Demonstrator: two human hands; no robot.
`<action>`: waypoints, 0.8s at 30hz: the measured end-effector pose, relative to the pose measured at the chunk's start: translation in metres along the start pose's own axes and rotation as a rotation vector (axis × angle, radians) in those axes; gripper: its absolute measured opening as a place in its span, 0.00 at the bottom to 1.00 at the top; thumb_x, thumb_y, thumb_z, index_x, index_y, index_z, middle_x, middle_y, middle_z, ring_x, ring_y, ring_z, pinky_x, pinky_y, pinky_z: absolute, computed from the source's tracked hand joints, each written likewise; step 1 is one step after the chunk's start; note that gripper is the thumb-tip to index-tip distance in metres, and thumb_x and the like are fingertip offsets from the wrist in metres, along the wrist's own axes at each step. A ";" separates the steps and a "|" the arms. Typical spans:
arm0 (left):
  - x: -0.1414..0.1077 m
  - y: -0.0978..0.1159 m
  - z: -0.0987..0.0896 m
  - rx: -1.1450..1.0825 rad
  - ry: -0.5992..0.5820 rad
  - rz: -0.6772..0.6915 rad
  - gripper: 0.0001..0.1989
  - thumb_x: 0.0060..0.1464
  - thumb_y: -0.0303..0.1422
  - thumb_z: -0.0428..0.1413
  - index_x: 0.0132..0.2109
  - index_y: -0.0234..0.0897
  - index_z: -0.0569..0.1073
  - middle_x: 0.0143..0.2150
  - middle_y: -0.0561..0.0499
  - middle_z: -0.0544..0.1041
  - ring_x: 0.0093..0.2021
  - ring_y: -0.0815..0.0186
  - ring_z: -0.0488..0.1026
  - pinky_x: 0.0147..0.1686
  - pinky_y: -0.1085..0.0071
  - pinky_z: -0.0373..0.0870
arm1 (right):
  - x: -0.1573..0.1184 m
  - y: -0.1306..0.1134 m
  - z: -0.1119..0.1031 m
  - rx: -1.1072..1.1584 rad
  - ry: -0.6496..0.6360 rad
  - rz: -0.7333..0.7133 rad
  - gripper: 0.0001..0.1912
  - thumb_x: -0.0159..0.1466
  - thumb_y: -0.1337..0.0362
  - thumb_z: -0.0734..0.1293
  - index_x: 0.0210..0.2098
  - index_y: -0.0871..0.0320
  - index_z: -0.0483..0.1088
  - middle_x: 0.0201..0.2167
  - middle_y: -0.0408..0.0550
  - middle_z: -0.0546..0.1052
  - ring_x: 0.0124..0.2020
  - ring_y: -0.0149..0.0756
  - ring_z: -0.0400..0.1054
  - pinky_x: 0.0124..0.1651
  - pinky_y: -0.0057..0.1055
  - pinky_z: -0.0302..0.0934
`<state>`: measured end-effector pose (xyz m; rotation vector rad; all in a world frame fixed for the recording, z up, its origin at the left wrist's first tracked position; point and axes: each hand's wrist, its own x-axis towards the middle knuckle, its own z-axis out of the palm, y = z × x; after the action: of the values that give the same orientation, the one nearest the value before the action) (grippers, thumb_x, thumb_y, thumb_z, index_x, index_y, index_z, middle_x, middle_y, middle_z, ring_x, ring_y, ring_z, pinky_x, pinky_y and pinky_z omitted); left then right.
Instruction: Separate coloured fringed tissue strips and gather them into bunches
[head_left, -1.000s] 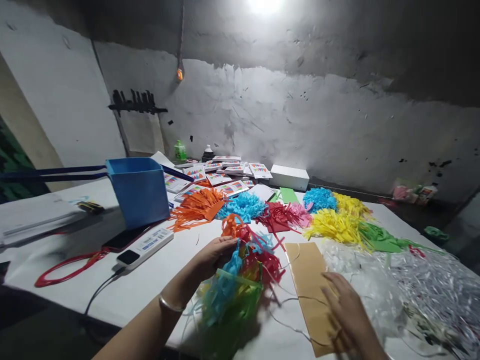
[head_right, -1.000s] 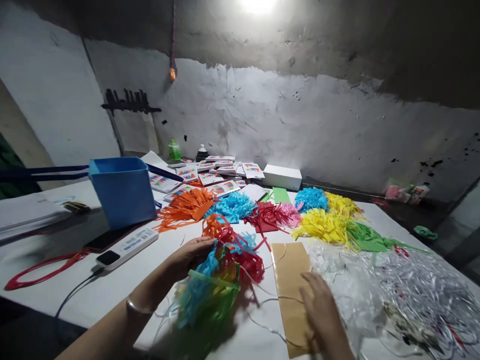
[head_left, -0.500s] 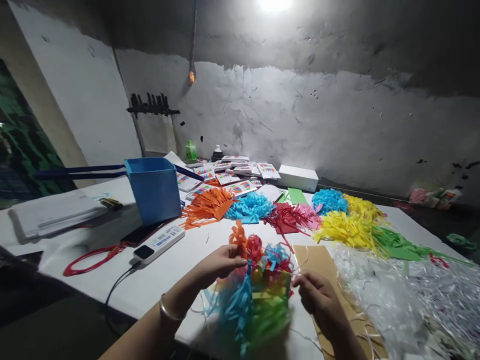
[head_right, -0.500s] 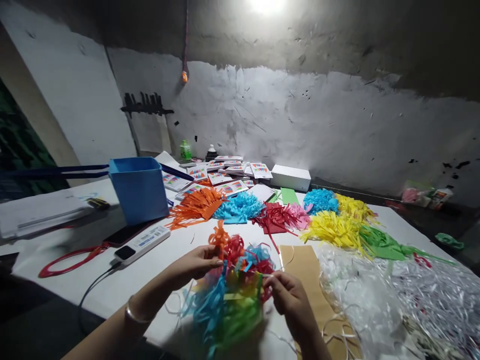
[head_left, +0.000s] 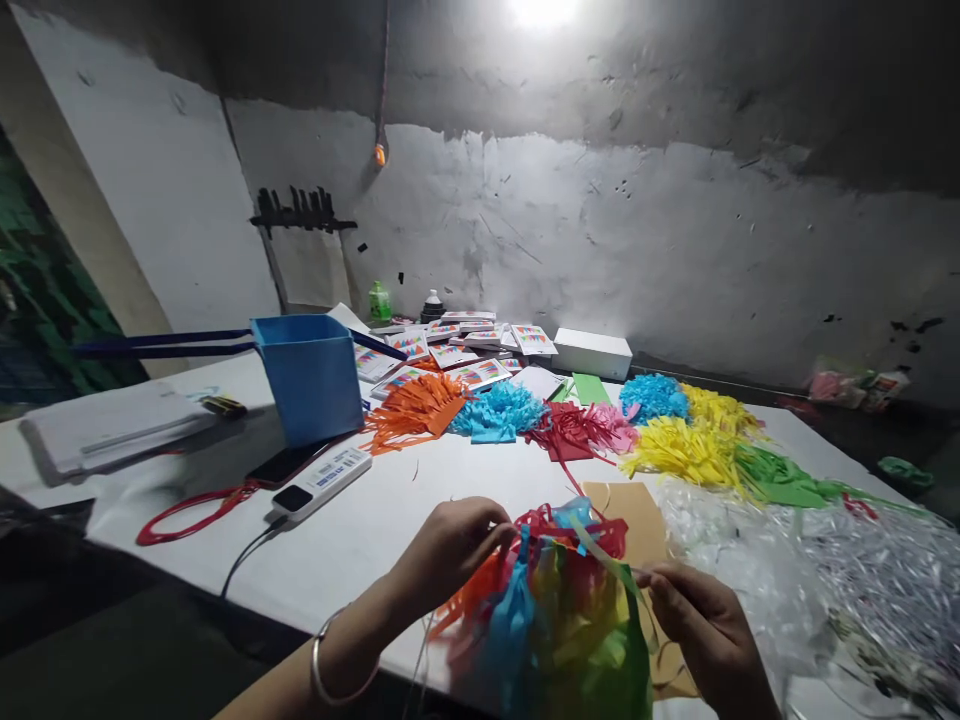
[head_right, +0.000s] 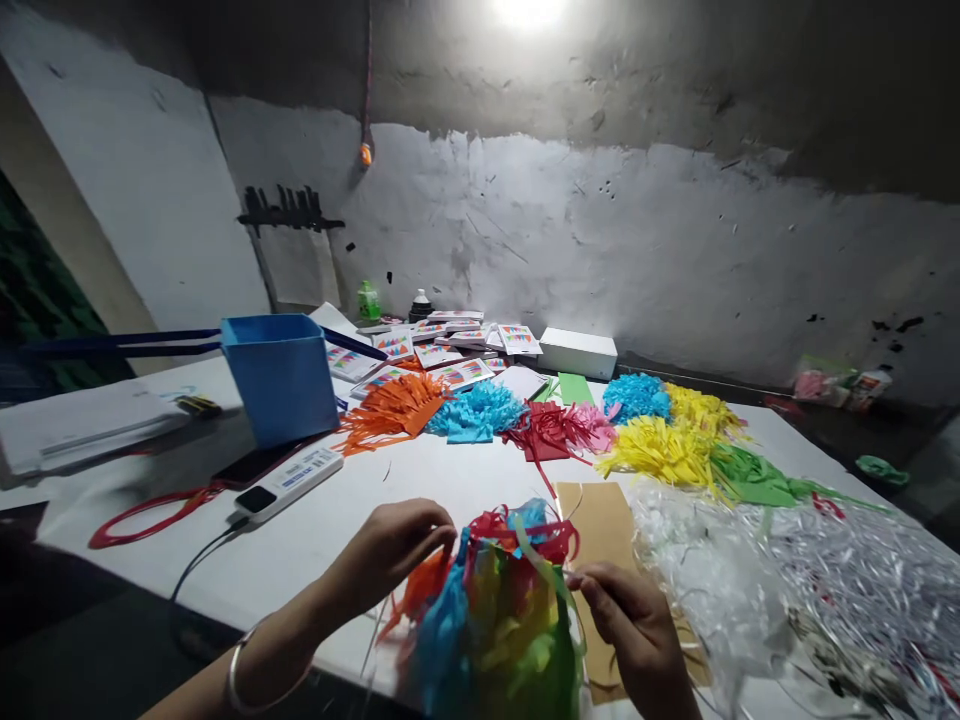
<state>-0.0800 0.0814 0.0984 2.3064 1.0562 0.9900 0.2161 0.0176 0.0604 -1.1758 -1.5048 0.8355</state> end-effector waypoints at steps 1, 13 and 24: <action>0.000 0.004 -0.003 0.004 0.031 0.014 0.15 0.65 0.38 0.53 0.32 0.36 0.76 0.27 0.48 0.79 0.26 0.67 0.71 0.29 0.74 0.62 | -0.004 -0.002 0.000 -0.025 -0.066 -0.011 0.17 0.64 0.48 0.67 0.35 0.54 0.81 0.25 0.46 0.78 0.26 0.36 0.70 0.31 0.29 0.65; -0.016 0.029 -0.005 -0.018 -0.046 0.202 0.11 0.63 0.34 0.55 0.34 0.37 0.77 0.27 0.48 0.79 0.25 0.68 0.72 0.29 0.75 0.64 | -0.036 -0.022 -0.015 -0.194 0.032 -0.201 0.15 0.66 0.54 0.65 0.33 0.51 0.81 0.27 0.46 0.81 0.27 0.37 0.75 0.30 0.27 0.67; -0.047 0.055 -0.006 -0.100 -0.061 0.225 0.13 0.63 0.39 0.57 0.34 0.37 0.80 0.26 0.47 0.79 0.24 0.67 0.72 0.27 0.75 0.65 | -0.095 -0.031 -0.030 -0.222 0.121 -0.123 0.14 0.65 0.52 0.67 0.35 0.51 0.81 0.29 0.47 0.81 0.32 0.39 0.76 0.35 0.27 0.69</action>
<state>-0.0794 0.0109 0.1160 2.3930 0.7173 1.0235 0.2392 -0.0837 0.0686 -1.2571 -1.5811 0.5153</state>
